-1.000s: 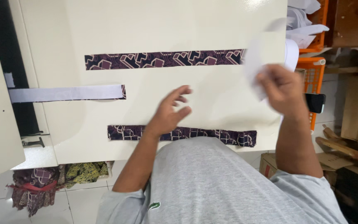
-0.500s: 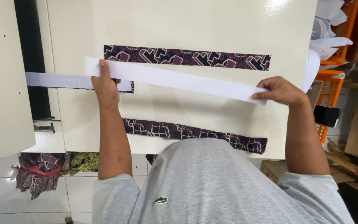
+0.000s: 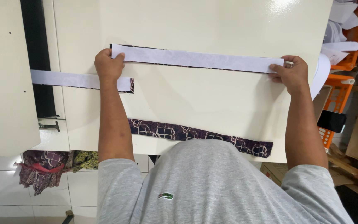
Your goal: The person repeatedly feeds patterned fabric strips through a white industrial machine, aligning them with a white backing strip and guiding them through the feed slot. The person handles multiple strips one at a time, repositioning them on the table between passes.
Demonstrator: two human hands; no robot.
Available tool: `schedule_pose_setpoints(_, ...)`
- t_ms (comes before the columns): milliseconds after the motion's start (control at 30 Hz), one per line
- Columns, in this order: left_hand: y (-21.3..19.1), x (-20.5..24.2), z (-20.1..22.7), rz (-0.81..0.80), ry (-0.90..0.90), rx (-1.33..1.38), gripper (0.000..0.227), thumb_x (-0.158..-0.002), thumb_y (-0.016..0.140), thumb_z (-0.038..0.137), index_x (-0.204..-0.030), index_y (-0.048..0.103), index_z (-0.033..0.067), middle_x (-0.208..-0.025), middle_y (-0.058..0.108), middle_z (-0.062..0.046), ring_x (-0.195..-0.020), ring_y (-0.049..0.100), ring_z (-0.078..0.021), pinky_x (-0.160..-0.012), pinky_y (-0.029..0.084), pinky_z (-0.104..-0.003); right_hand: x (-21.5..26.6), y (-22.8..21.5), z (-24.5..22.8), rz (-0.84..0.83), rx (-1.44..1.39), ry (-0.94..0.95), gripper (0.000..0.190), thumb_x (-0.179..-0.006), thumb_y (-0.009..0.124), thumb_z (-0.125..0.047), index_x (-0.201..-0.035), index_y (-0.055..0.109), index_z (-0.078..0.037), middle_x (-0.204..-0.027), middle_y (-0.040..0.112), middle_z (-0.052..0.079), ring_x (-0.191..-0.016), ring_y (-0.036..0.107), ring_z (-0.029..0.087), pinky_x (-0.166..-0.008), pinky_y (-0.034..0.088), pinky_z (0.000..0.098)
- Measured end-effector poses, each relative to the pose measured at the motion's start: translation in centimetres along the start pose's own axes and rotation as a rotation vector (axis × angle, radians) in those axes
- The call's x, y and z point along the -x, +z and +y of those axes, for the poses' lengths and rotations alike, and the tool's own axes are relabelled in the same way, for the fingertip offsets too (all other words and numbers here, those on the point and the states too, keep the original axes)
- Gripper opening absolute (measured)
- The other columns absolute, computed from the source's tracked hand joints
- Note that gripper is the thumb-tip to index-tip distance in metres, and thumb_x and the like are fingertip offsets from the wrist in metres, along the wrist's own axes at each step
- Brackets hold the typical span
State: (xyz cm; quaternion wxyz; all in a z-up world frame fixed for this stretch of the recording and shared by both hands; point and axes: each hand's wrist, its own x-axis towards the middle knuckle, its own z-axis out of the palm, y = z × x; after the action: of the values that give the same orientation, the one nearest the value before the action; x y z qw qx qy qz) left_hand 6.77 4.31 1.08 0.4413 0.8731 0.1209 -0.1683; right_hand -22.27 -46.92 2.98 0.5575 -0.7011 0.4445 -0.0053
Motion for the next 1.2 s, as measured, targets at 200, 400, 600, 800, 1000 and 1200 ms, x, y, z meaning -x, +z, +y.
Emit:
schedule_pose_setpoints(200,0.2,0.0,0.1,0.142,0.058,-0.318,0.029,-0.077,0.086,0.025,-0.095,0.073,0.0075,-0.09,0.077,-0.005,-0.082,0.074,-0.0211,-0.076,0.057,-0.036,0.0,0.6,0.3,0.055,0.077,-0.016,0.044,-0.091,0.08,-0.002,-0.125,0.052,0.005,-0.103,0.07,0.015,-0.079,0.075,0.02,-0.062,0.065,0.0294)
schedule_pose_setpoints(400,0.4,-0.4,-0.5,0.211,0.073,-0.332,0.03,-0.078,0.085,0.029,-0.1,0.075,0.0102,-0.095,0.079,-0.004,-0.088,0.074,-0.0218,-0.078,0.058,-0.037,0.7,1.1,-0.1,0.086,0.103,-0.048,0.048,-0.092,0.08,-0.002,-0.129,0.05,0.007,-0.101,0.069,0.013,-0.082,0.076,0.023,-0.061,0.064,0.0286)
schedule_pose_setpoints(600,0.7,-1.1,-1.1,0.256,0.026,-0.359,0.025,-0.084,0.081,0.029,-0.103,0.075,0.0135,-0.095,0.078,-0.001,-0.087,0.075,-0.0199,-0.075,0.058,-0.038,1.3,1.3,-0.7,0.118,0.186,-0.016,0.051,-0.092,0.082,-0.007,-0.131,0.051,0.007,-0.097,0.069,0.011,-0.081,0.076,0.02,-0.062,0.064,0.0268)
schedule_pose_setpoints(800,0.5,-0.8,-0.9,0.269,-0.002,-0.381,0.023,-0.082,0.082,0.03,-0.098,0.074,0.0156,-0.089,0.078,0.003,-0.083,0.074,-0.0183,-0.073,0.057,-0.038,1.8,1.6,-0.5,0.136,0.212,-0.082,0.051,-0.093,0.085,-0.01,-0.128,0.052,0.007,-0.097,0.069,0.011,-0.08,0.074,0.016,-0.062,0.061,0.026)
schedule_pose_setpoints(1000,1.0,-1.1,-1.8,0.299,0.039,-0.414,0.028,-0.081,0.084,0.029,-0.102,0.07,0.0164,-0.093,0.072,0.004,-0.099,0.067,-0.0201,-0.076,0.053,-0.041,2.0,2.0,0.1,0.209,0.31,-0.219,0.048,-0.09,0.089,-0.013,-0.12,0.055,0.004,-0.096,0.067,0.01,-0.08,0.071,0.018,-0.065,0.059,0.0308)
schedule_pose_setpoints(1200,5.0,0.4,-3.4,0.343,0.335,-0.814,0.03,-0.1,0.06,0.02,-0.128,0.068,0.0261,-0.137,0.061,0.005,-0.123,0.062,-0.0289,-0.096,0.042,-0.051,3.2,2.8,2.6,0.388,0.943,-0.873,0.013,-0.093,0.08,-0.01,-0.103,0.073,-0.01,-0.115,0.07,0.01,-0.109,0.062,0.031,-0.099,0.047,0.046)
